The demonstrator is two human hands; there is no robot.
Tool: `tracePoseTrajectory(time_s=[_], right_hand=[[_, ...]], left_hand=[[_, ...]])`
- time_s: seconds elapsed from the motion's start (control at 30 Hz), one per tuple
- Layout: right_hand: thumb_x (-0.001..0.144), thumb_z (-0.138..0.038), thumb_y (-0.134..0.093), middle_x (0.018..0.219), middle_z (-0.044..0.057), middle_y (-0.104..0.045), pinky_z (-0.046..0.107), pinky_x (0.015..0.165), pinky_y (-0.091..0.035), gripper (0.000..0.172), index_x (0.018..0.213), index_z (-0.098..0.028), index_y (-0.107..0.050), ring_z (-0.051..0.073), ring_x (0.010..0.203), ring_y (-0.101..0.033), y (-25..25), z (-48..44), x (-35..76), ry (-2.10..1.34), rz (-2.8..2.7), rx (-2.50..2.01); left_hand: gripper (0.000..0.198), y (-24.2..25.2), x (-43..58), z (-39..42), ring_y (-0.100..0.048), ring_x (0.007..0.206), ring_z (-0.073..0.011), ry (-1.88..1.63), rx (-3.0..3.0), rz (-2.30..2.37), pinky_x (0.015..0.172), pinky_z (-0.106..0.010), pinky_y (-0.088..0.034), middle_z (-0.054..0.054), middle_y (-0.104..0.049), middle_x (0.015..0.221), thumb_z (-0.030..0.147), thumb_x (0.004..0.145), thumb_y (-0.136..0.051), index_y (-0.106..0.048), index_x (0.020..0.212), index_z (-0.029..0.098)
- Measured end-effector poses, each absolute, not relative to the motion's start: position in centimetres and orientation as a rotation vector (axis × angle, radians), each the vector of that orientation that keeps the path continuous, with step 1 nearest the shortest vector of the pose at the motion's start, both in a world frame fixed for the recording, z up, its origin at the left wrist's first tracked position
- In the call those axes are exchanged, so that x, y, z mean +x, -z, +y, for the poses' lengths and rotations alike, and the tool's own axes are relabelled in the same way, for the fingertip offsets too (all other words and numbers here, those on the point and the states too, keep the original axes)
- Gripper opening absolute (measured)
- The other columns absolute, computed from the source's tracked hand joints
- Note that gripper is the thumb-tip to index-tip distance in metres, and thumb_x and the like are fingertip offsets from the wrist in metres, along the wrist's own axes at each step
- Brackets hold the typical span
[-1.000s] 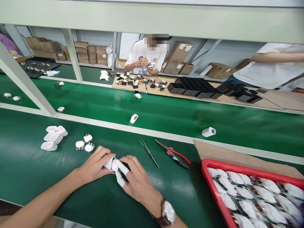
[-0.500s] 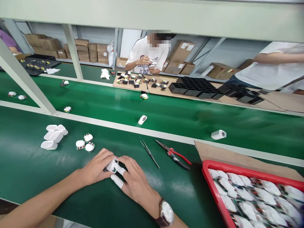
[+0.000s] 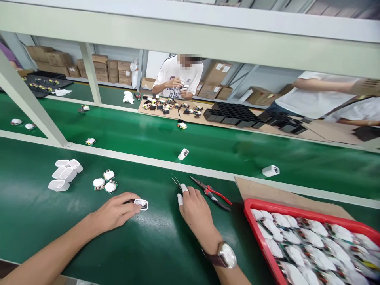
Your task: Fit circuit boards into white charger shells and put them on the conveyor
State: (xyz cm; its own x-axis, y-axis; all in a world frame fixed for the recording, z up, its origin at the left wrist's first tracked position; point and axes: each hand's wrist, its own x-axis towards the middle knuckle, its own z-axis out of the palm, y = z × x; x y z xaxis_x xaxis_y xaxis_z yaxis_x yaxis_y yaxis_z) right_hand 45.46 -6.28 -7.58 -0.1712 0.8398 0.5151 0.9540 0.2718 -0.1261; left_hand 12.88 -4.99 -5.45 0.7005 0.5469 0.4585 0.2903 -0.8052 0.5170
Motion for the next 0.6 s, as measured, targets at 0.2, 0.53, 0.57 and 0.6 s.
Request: tracePoseTrajectory(time_s=[0.2,0.53,0.57,0.6], right_hand=[[0.102,-0.012,-0.046,0.101,0.006,-0.066,0.034,0.069,-0.058,0.033,0.129,-0.024,-0.059,0.02,0.078,-0.065,4.5,-7.8,43.2,-0.207,-2.103,-1.32],[0.095,-0.006,-0.045,0.098,0.007,-0.063,0.031,0.055,-0.046,0.022,0.091,-0.022,-0.058,0.018,0.072,-0.06,3.1,-10.2,41.1,0.008,-2.344,-1.209],[0.095,-0.006,-0.045,0.098,0.007,-0.063,0.031,0.055,-0.045,0.022,0.091,-0.022,-0.059,0.018,0.072,-0.06,3.2,-10.1,41.1,0.022,-2.344,-1.214],[0.095,-0.005,-0.044,0.097,0.007,-0.063,0.031,0.055,-0.045,0.022,0.092,-0.022,-0.059,0.018,0.072,-0.059,3.2,-10.0,41.0,0.034,-2.344,-1.218]], left_hand=[[0.016,5.7,13.8,-5.7,-0.069,0.096,-0.0198,-0.845,2.54,0.735,0.08,-0.033,-0.06,-0.01,-0.069,0.119,0.014,0.106,-0.053,-0.067,0.101,0.02],[0.01,6.3,13.9,-5.8,-0.071,0.107,-0.0214,-0.835,2.384,0.792,0.091,-0.035,-0.061,-0.009,-0.07,0.12,0.022,0.108,-0.054,-0.062,0.115,0.022],[0.011,6.5,13.8,-5.8,-0.071,0.108,-0.0219,-0.826,2.335,0.809,0.092,-0.036,-0.061,-0.008,-0.071,0.12,0.024,0.108,-0.055,-0.059,0.118,0.023],[0.013,6.7,13.8,-5.8,-0.072,0.109,-0.0223,-0.814,2.287,0.832,0.093,-0.037,-0.061,-0.008,-0.071,0.12,0.026,0.107,-0.057,-0.057,0.12,0.023]])
